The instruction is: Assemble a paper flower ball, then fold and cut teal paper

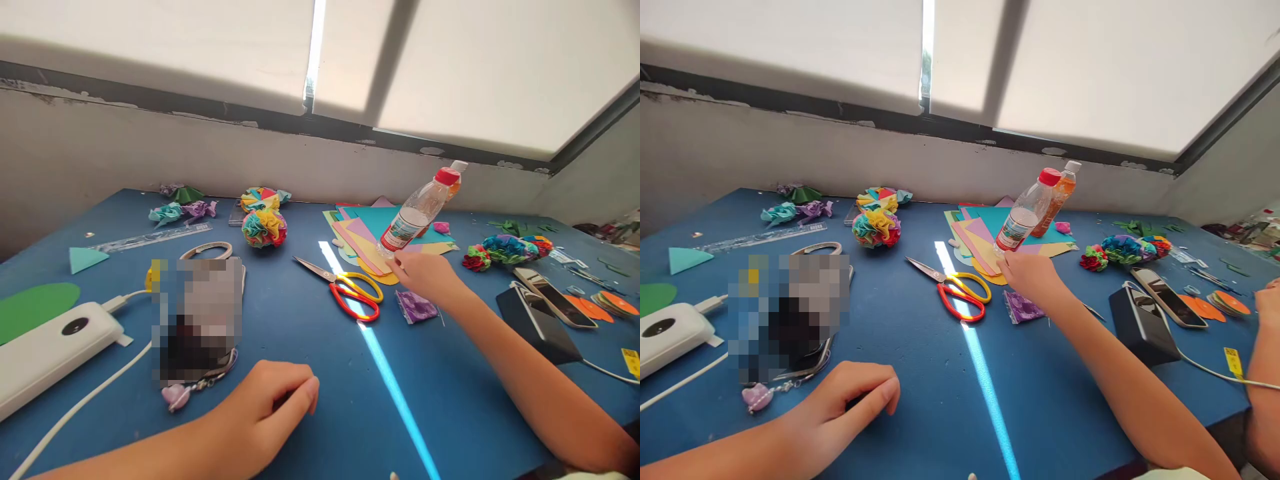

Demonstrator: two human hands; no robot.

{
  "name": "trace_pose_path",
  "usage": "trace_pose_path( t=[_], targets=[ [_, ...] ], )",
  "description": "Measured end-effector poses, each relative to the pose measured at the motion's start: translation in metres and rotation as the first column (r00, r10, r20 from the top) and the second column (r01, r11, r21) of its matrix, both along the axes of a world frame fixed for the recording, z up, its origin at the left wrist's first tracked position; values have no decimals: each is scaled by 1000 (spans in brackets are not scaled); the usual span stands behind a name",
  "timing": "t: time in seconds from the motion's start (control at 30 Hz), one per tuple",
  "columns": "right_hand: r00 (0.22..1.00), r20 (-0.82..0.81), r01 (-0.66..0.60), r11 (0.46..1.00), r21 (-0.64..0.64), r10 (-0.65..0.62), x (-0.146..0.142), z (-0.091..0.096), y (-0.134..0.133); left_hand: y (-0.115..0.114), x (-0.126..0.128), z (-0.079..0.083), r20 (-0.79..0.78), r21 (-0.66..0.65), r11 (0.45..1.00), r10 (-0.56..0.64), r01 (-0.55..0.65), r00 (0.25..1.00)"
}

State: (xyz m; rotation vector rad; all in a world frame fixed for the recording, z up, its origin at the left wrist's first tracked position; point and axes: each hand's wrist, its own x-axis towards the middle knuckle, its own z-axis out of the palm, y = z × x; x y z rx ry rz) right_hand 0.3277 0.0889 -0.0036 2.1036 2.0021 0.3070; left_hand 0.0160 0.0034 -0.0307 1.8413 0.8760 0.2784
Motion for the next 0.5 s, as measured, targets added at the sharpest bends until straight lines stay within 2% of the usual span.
trace_pose_path(
  t=[0.13,0.2,0.27,0.37,0.5],
  targets=[
    [998,-27,-55,998,-25,54,-4,-5,-1,-1,-1,-3,-30,96,994,-54,57,998],
    [1000,19,-21,1000,6,21,1,-6,2,-2,-2,-4,-34,203,976,-69,74,997],
    [999,41,16,1000,24,-17,9,-8,7,-4,-2,-4,-30,343,934,-97,101,995],
    [999,14,52,999,-4,-52,23,-13,15,-7,-2,-4,-59,541,820,-187,188,981],
    [996,-1,88,996,-30,-88,40,-19,24,-12,2,-5,-145,746,605,-260,278,955]
  ],
)
